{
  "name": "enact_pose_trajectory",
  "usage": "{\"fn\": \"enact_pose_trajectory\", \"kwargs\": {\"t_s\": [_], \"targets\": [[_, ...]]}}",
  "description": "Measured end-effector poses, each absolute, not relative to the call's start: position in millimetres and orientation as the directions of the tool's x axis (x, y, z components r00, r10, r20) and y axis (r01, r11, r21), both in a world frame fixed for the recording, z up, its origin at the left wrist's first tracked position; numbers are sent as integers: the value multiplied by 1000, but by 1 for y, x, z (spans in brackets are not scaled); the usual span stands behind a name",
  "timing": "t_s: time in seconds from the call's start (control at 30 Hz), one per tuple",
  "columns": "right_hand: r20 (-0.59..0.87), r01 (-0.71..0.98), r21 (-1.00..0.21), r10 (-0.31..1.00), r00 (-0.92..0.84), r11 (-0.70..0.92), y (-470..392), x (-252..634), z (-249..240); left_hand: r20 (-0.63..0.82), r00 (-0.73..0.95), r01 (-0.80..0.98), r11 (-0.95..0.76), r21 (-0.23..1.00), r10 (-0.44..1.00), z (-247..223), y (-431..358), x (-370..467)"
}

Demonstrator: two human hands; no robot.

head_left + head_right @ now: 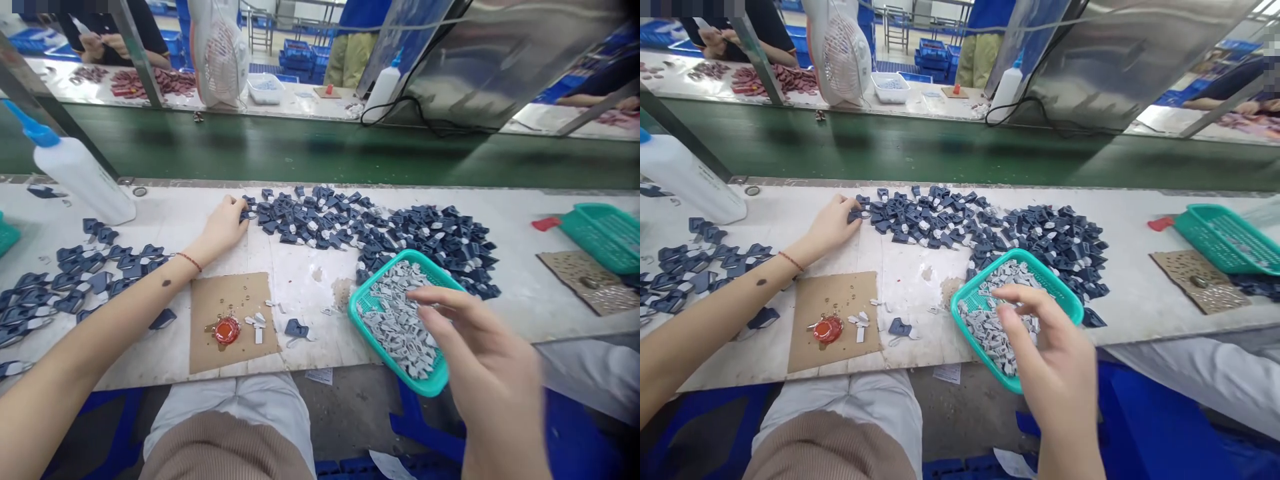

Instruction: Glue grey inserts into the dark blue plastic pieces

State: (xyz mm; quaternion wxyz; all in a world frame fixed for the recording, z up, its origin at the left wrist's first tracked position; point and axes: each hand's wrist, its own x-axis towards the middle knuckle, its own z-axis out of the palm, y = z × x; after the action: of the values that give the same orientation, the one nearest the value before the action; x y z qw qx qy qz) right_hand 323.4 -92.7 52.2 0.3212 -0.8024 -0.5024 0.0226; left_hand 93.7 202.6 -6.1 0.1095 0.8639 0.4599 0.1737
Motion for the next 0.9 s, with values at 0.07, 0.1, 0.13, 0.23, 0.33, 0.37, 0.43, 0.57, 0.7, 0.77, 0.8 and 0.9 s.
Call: {"fn": "enact_pose_trajectory", "kwargs": {"t_s": [0.07, 0.1, 0.13, 0.23, 0.33, 0.37, 0.43, 0.57, 0.7, 0.77, 0.8, 0.9], "targets": [[202, 874, -363, 889, 411, -322, -77, 352, 41, 196, 519, 751, -553, 360, 832, -6, 201, 89], [166, 896, -322, 913, 372, -307, -70, 366, 35, 196, 519, 749, -553, 365, 832, -6, 200, 87], [143, 910, -301, 931, 337, -284, -64, 378, 29, 195, 517, 749, -551, 368, 833, -5, 198, 85], [101, 947, -262, 971, 219, -186, -50, 400, 16, 183, 503, 754, -533, 384, 845, -3, 190, 80], [81, 967, -225, 987, 136, -115, -46, 404, 10, 164, 490, 752, -510, 417, 856, -1, 182, 75], [75, 971, -215, 990, 122, -103, -46, 404, 9, 156, 486, 748, -502, 435, 860, 1, 179, 73], [60, 975, -203, 993, 105, -91, -47, 405, 8, 135, 477, 733, -478, 483, 869, 3, 175, 67], [19, 973, -212, 995, 101, -95, -50, 408, 7, 56, 444, 677, -375, 634, 895, 12, 163, 54], [-15, 968, -231, 995, 100, -101, -48, 409, 9, -54, 436, 606, -249, 756, 898, 27, 146, 39], [-27, 966, -236, 995, 101, -104, -46, 408, 10, -121, 430, 552, -154, 820, 895, 34, 135, 31], [-31, 966, -235, 994, 102, -106, -45, 407, 10, -162, 421, 513, -87, 854, 892, 37, 130, 27], [-36, 967, -228, 994, 104, -109, -45, 404, 12, -283, 399, 344, 143, 928, 872, 43, 116, 16]]}}
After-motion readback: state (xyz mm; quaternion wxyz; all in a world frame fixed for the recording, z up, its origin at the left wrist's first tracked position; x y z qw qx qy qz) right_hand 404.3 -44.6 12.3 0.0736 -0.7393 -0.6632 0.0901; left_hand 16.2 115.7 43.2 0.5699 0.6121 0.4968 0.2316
